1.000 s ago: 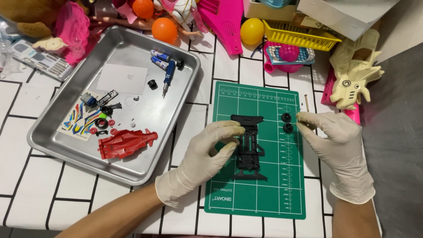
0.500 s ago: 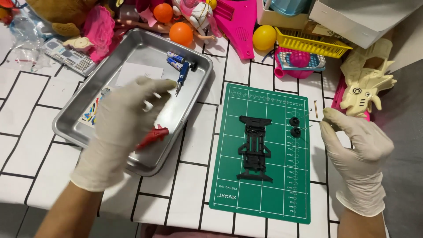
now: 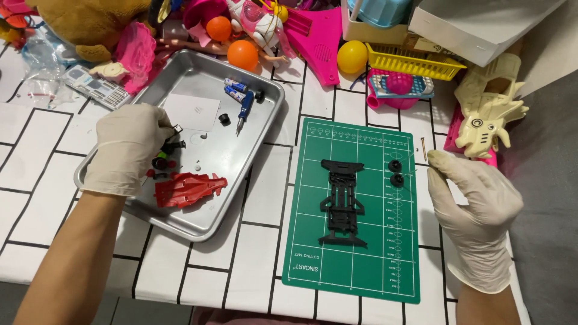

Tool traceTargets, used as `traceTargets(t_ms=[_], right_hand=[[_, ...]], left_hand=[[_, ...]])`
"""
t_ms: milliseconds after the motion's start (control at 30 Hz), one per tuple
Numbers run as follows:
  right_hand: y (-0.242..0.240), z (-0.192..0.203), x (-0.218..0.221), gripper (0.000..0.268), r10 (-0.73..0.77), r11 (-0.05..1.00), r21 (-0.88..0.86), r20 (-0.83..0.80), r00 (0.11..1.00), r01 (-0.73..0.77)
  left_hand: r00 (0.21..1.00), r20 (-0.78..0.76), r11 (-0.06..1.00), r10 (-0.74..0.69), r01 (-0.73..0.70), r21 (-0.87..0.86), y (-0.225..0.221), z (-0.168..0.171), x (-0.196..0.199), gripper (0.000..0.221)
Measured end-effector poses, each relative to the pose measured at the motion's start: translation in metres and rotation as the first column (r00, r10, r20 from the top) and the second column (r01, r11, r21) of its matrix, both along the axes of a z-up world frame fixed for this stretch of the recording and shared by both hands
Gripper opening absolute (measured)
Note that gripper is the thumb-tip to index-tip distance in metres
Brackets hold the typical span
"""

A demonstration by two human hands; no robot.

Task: Assembling a plastic toy car chassis by fitting gears and frame components together on a cutting mat.

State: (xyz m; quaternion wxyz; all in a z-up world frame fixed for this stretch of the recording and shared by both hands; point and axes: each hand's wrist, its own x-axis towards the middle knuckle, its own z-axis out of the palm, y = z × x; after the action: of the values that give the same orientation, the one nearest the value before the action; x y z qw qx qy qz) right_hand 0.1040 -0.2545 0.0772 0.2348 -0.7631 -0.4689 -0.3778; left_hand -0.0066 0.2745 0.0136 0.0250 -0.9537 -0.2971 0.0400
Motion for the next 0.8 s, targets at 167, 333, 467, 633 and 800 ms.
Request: traceTargets(t_ms=[167,333,467,633,800], right_hand=[[0.001,0.000,-0.001,0.019,-0.013,1.000,0.023,0.018,1.000,0.013],[0.010,0.002,-0.007,0.017,0.017,0.998,0.063,-0.044,0.999,-0.014],[0.025,0.001,-0.017,0.018,0.114,0.989,0.113,-0.200,0.973,-0.093],[0.053,-0.002,-0.035,0.014,0.184,0.950,0.304,-0.348,0.919,-0.075],[0.064,0.000,-0.047,0.026,0.286,0.924,0.382,-0.650,0.704,-0.023]], left_hand=[[0.996,0.084,1.000,-0.022,0.021,0.011,-0.007,0.009,-0.002,0.018],[0.896,0.431,0.935,-0.108,0.238,-0.262,-0.080,0.069,-0.004,0.022],[0.686,0.721,0.485,0.091,0.602,-0.634,-0.153,0.070,0.001,0.019],[0.765,0.574,0.119,0.293,0.566,-0.816,-0.240,0.073,0.006,0.019],[0.836,0.397,-0.108,0.378,0.466,-0.878,-0.275,0.038,0.022,0.023]])
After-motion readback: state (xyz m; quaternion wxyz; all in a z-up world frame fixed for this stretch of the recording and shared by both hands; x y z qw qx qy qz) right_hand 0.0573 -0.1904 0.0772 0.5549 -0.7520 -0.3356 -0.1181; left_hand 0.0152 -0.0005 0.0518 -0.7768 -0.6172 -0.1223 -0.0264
